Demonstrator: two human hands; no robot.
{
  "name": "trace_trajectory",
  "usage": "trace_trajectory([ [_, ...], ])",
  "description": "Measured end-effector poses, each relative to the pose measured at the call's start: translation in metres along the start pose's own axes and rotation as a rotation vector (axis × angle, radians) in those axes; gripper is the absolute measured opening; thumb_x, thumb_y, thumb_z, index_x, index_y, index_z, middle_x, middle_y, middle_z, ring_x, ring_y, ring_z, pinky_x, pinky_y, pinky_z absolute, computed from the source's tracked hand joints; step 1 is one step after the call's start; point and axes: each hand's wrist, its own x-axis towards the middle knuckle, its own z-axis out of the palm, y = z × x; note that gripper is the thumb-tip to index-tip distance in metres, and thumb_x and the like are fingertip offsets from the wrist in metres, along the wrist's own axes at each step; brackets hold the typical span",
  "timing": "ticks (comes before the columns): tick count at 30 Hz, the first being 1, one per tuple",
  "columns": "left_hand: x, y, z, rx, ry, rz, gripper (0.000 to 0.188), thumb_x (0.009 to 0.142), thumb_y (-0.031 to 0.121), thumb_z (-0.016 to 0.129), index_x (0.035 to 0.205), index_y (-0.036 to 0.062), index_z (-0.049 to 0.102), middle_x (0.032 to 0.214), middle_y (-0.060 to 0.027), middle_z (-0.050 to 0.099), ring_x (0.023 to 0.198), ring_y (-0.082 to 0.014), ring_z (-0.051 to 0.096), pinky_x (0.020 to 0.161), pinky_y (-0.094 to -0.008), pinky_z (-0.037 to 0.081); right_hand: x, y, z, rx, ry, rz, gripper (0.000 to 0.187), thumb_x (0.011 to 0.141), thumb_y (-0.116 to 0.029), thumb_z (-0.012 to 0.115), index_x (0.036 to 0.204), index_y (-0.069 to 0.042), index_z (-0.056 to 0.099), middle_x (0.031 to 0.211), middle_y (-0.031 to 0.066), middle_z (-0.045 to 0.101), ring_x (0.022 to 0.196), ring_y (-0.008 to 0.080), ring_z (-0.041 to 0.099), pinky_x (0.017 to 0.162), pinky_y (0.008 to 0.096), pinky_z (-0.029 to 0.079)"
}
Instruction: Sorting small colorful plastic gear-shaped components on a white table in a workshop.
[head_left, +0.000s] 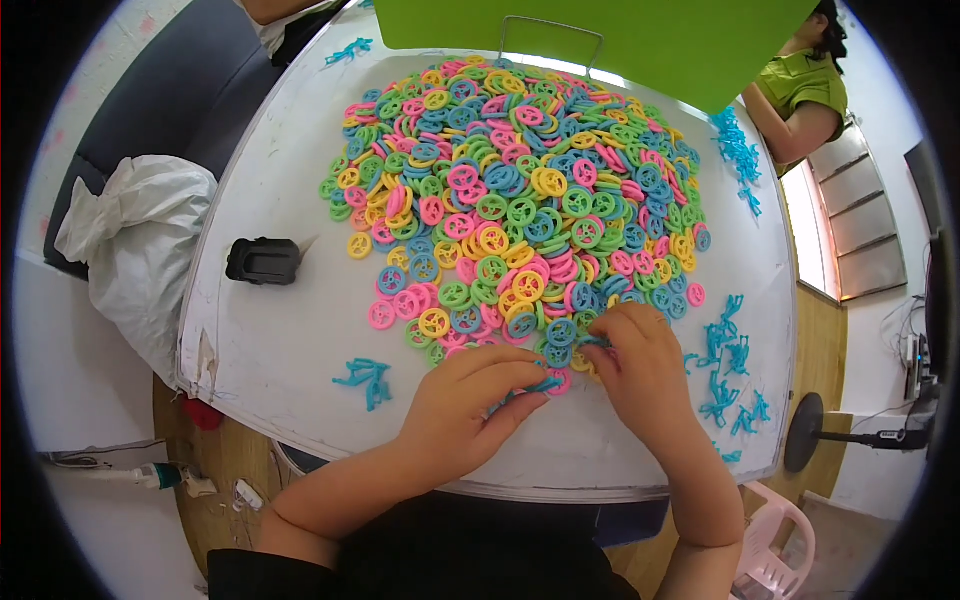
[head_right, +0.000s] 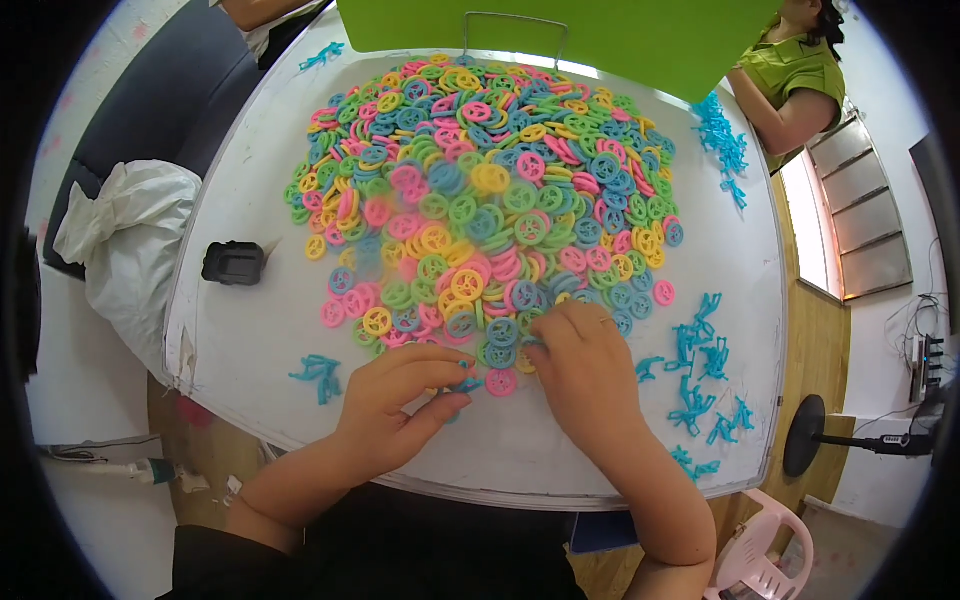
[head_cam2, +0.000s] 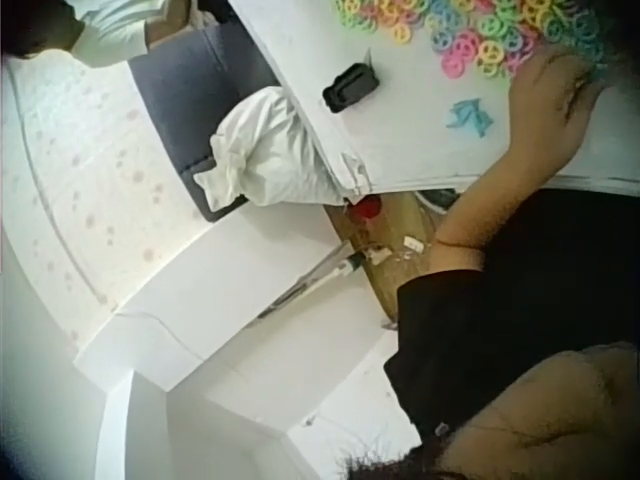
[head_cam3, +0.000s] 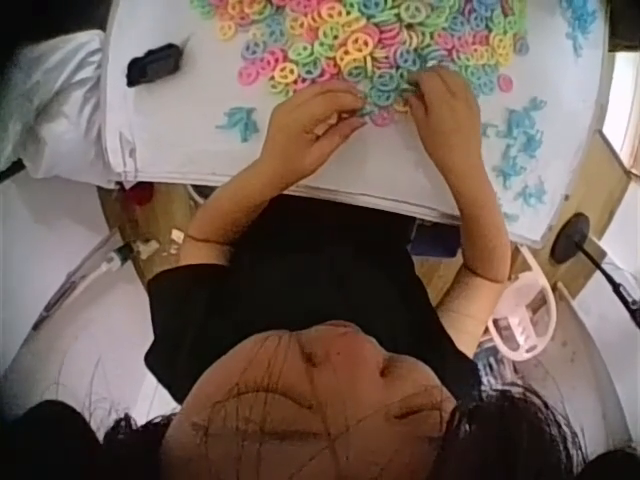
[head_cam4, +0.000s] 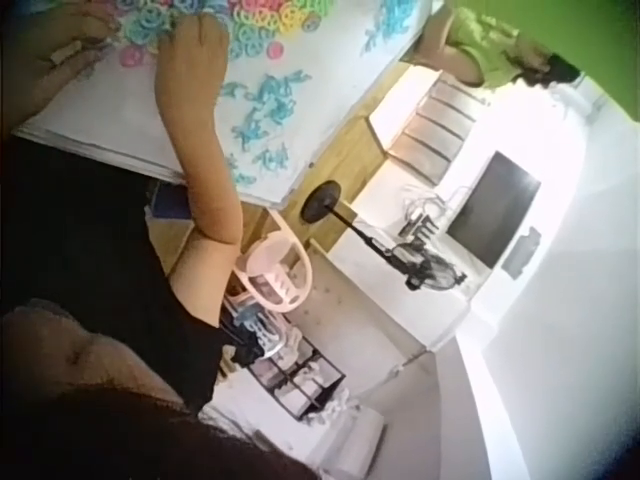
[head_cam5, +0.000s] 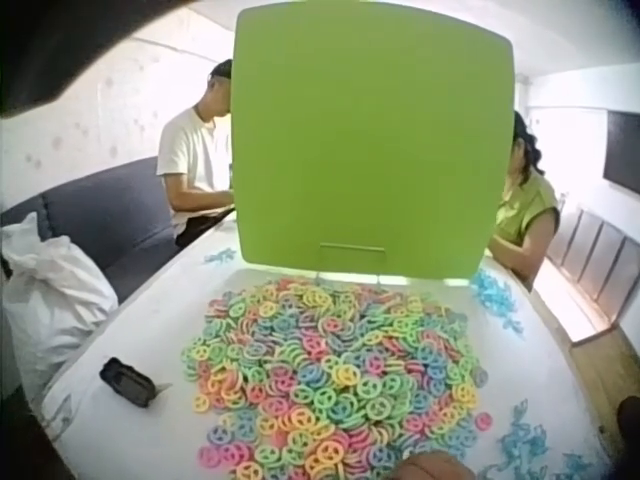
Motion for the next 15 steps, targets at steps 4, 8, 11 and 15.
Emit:
trace_trajectory([
  [4, -0.003, -0.001, -0.001, -0.028, 0.008, -0.034, 0.024, 0.083, 0.006, 0.081, 0.106, 0.0059, 0.073, 0.108, -0.0114, 0.074, 0.095, -0.0283, 0.072, 0.079, -0.0362, 0.057, -0.003, -0.007, -0.024, 0.500, -0.151, 0.401, 0.027, 0.082, 0.000, 0.081, 0.107, -0.001, 0.071, 0.090, 0.0081, 0.068, 0.079, 0.0208, 0.068, 0.068, 0.0326, 0.054],
  [8, -0.001, 0.000, 0.001, -0.022, -0.005, -0.012, 0.027, 0.081, 0.002, 0.082, 0.107, 0.0046, 0.075, 0.108, -0.0125, 0.077, 0.095, -0.0274, 0.074, 0.080, -0.0344, 0.058, -0.015, -0.034, -0.036, 1.192, -0.214, 0.761, 0.021, 0.088, 0.000, 0.078, 0.108, 0.003, 0.070, 0.090, 0.0058, 0.072, 0.078, 0.0142, 0.070, 0.073, 0.0286, 0.059],
  [11, -0.002, 0.005, 0.004, -0.076, -0.019, -0.045, 0.028, 0.081, 0.002, 0.083, 0.108, 0.0058, 0.076, 0.108, -0.0119, 0.077, 0.095, -0.0283, 0.074, 0.081, -0.0348, 0.058, -0.030, -0.038, -0.011, 1.389, -0.160, 0.742, 0.019, 0.093, -0.002, 0.074, 0.110, 0.001, 0.068, 0.104, 0.0083, 0.072, 0.094, 0.0154, 0.069, 0.079, 0.0288, 0.059],
  [15, -0.006, 0.001, 0.009, -0.074, -0.012, -0.019, 0.028, 0.082, 0.004, 0.083, 0.109, 0.0063, 0.077, 0.108, -0.0117, 0.077, 0.096, -0.0290, 0.074, 0.082, -0.0355, 0.058, -0.031, -0.045, -0.005, 1.550, -0.068, 0.822, 0.012, 0.097, -0.003, 0.070, 0.107, 0.000, 0.064, 0.114, 0.0101, 0.070, 0.105, 0.0162, 0.067, 0.090, 0.0338, 0.060],
])
